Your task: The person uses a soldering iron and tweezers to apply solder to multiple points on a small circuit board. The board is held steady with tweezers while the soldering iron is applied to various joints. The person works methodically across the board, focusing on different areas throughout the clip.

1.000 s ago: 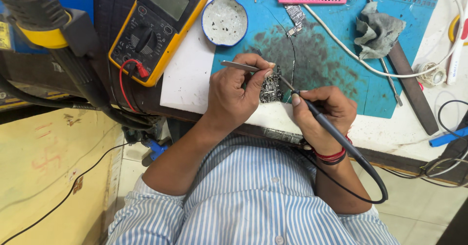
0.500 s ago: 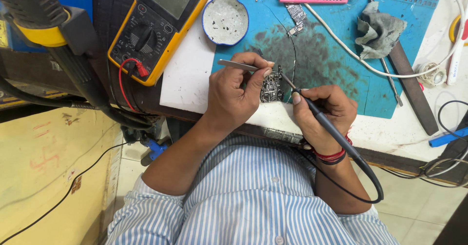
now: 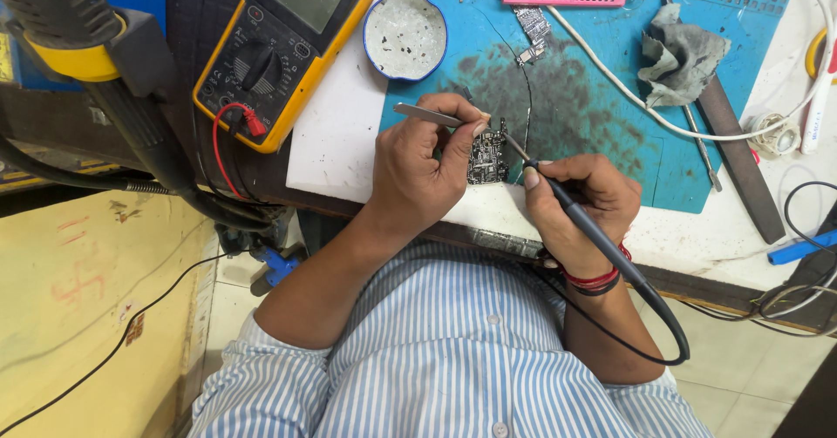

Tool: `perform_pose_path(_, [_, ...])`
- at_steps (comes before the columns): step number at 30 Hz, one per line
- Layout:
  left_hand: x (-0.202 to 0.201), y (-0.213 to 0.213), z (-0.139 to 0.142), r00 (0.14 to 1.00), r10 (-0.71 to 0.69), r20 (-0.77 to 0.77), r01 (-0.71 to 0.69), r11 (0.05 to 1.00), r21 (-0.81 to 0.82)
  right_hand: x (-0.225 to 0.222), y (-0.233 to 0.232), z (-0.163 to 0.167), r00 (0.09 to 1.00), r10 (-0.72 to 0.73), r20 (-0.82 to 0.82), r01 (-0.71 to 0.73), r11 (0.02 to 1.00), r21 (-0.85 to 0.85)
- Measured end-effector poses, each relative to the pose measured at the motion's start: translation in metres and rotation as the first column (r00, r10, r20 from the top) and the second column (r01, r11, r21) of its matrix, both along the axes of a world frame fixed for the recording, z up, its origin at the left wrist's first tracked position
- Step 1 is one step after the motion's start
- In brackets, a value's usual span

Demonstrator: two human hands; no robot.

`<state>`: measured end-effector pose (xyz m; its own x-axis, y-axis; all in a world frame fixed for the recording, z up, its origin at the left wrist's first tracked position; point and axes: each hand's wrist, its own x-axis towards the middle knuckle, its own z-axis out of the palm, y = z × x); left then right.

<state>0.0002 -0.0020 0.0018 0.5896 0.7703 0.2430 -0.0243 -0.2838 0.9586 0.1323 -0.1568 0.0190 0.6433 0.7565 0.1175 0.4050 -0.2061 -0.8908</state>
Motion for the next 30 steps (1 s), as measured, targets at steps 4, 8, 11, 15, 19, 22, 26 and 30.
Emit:
perform_pose_path(4, [0.0003,-0.0003,-0.0001,1.000,0.003,0.013,-0.004,1.000,0.009,-0.0003,-0.0004,0.0002,1.000,-0.003,-0.025,0.003,1.000,0.007])
perform_pose_path(8, [0.0003,0.0004,-0.0001,1.000,-0.005,0.008,0.005,1.000,-0.006,0.0002,0.0001,0.0008,1.000,-0.009,-0.026,0.009,1.000,-0.002])
perform_pose_path(11, [-0.0001,0.0009,0.0001,1.000,-0.004,0.004,0.004,1.000,-0.004,-0.0001,0.0005,0.0013,1.000,-0.004,-0.006,0.004,1.000,-0.007])
perform_pose_path(15, [0.0001,0.0006,0.0000,1.000,0.001,0.016,-0.001,0.999,0.035,0.0006,0.0011,0.0012,1.000,-0.001,-0.028,0.001,1.000,0.010])
perform_pose_path(19, [0.0005,0.0004,-0.0003,1.000,-0.001,-0.005,0.001,1.000,0.004,0.0000,0.0005,0.0014,1.000,0.001,-0.005,-0.001,1.000,0.002])
perform_pose_path(22, [0.0007,0.0004,-0.0005,1.000,-0.002,0.005,0.002,1.000,0.003,0.0001,0.0005,0.0011,1.000,-0.007,-0.027,0.007,1.000,0.001])
perform_pose_path(26, [0.0006,0.0005,-0.0004,1.000,-0.002,0.012,0.002,1.000,0.005,0.0000,-0.0001,0.0008,1.000,-0.008,-0.010,0.008,1.000,-0.006])
perform_pose_path(30, [0.0003,0.0004,-0.0003,1.000,-0.006,-0.001,0.006,1.000,-0.018,0.0004,-0.0001,-0.0003,1.000,0.006,0.015,-0.006,1.000,0.013])
